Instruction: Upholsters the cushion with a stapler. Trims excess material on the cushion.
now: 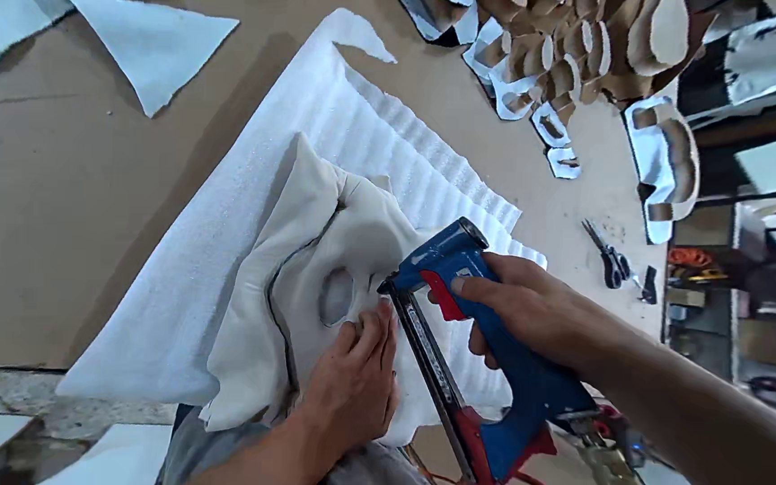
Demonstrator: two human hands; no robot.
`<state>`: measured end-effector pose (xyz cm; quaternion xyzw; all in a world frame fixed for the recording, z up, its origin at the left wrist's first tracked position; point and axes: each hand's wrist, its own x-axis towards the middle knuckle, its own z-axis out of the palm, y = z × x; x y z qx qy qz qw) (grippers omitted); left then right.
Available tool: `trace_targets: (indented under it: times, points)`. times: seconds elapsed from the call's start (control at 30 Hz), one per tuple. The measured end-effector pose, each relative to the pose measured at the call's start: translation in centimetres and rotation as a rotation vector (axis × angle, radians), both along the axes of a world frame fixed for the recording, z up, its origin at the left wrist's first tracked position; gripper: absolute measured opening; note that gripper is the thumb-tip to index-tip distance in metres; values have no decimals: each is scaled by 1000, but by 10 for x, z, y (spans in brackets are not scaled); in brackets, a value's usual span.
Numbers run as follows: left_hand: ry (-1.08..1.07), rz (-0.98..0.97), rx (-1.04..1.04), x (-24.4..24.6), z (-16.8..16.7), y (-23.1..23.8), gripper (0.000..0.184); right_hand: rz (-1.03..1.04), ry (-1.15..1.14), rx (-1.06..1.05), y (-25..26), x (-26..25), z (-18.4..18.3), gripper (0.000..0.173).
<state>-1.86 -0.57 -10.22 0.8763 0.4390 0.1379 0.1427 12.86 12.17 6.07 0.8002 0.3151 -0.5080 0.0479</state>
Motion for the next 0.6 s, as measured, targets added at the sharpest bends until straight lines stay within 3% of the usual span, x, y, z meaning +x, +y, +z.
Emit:
trace_targets:
  times: [0.2,0.33,0.6]
  points:
    - [-197,27,30,-4,-13,-2,55,26,-153,-142,33,-40,-2,26]
    - [-197,41,-18,-5,-13,-2,54,98,-209,-279,55,-57,-8,26]
    - [-279,32,2,-5,-19,0,43,65,-135,-418,79,-38,-21,22]
